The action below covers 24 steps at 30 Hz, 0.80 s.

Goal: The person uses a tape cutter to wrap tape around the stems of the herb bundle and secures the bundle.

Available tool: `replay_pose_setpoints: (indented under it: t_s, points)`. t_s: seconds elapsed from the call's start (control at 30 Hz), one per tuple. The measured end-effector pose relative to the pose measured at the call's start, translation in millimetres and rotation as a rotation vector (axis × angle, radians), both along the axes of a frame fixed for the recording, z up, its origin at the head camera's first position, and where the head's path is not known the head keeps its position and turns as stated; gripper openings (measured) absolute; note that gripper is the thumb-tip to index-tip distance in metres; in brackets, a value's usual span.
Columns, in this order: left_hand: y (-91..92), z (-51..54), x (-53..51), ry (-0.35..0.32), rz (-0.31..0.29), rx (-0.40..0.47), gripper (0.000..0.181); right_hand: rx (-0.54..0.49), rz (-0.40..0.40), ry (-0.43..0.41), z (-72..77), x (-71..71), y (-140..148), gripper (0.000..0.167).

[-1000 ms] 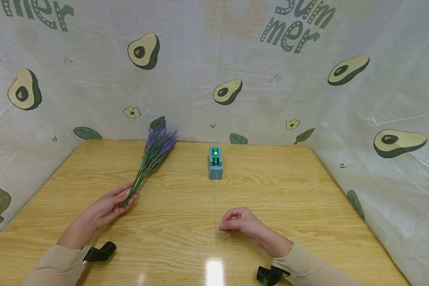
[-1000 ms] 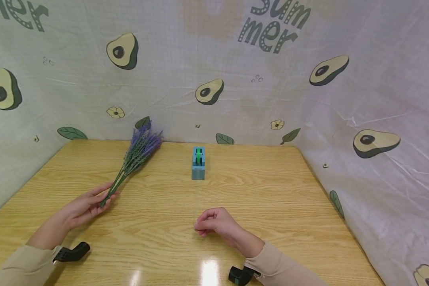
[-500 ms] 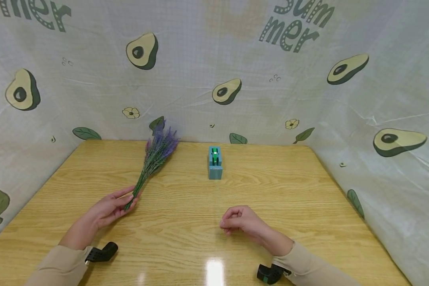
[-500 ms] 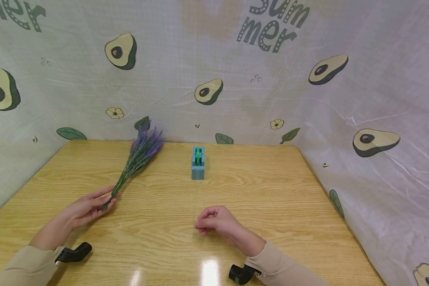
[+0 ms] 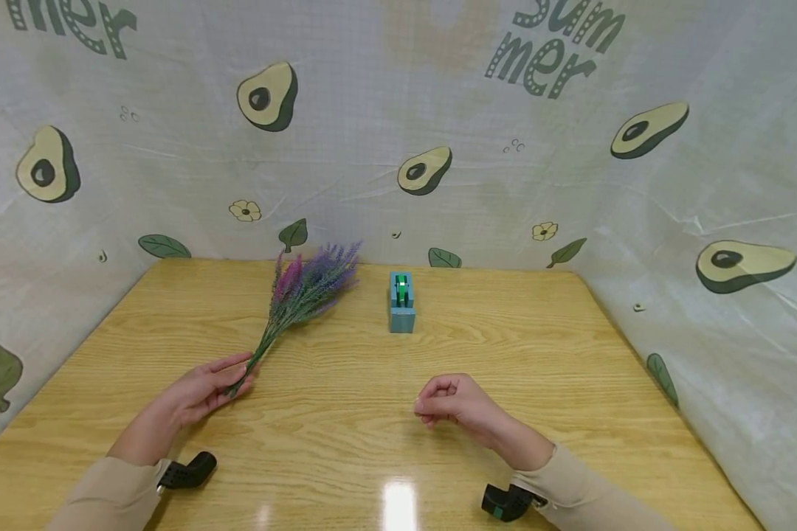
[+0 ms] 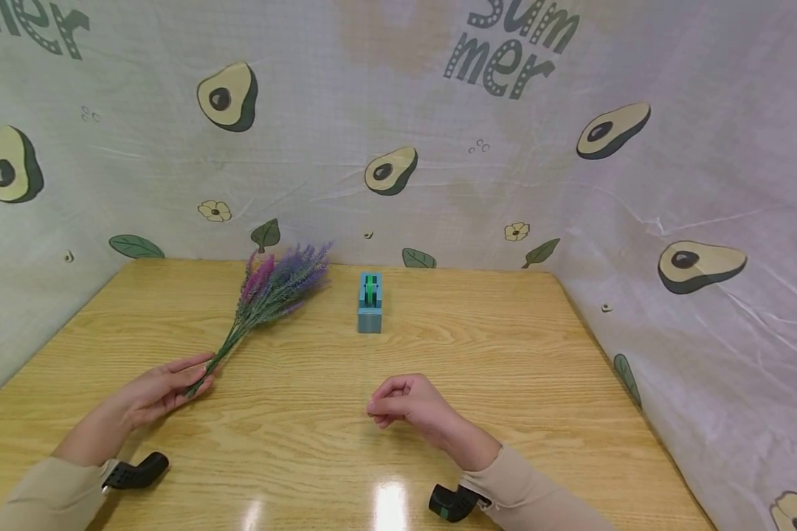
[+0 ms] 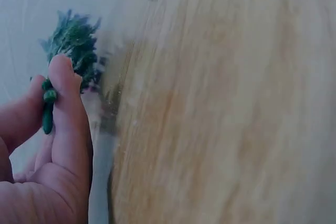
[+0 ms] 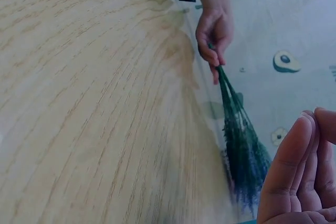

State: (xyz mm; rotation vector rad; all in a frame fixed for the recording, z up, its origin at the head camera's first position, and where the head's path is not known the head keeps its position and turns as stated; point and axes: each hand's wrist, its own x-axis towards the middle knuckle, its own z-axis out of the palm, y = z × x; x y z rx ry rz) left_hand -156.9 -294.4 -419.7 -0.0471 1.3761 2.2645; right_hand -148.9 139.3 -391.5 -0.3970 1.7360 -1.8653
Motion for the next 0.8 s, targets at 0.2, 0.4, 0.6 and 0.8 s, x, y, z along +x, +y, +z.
replay_pose_setpoints:
  t_s: [0.2,0.4,0.6,0.8]
  points:
    - [1.4,0.5,-1.5,-0.011,0.017,-0.058,0.054,0.003,0.002,-0.001,-0.4,0.1,-1,0.006]
    - [8.0,7.2,-1.3,0.001,-0.052,-0.221,0.054,0.006,0.0,-0.001,0.5,0.7,-1,0.009]
    - [14.9,13.9,1.9,0.092,0.015,-0.465,0.05,0.008,0.002,-0.004,1.9,0.4,-2,0.009]
    - [25.4,20.1,5.5,0.236,0.096,-0.837,0.043,0.009,0.005,-0.006,0.8,0.2,-1,0.008]
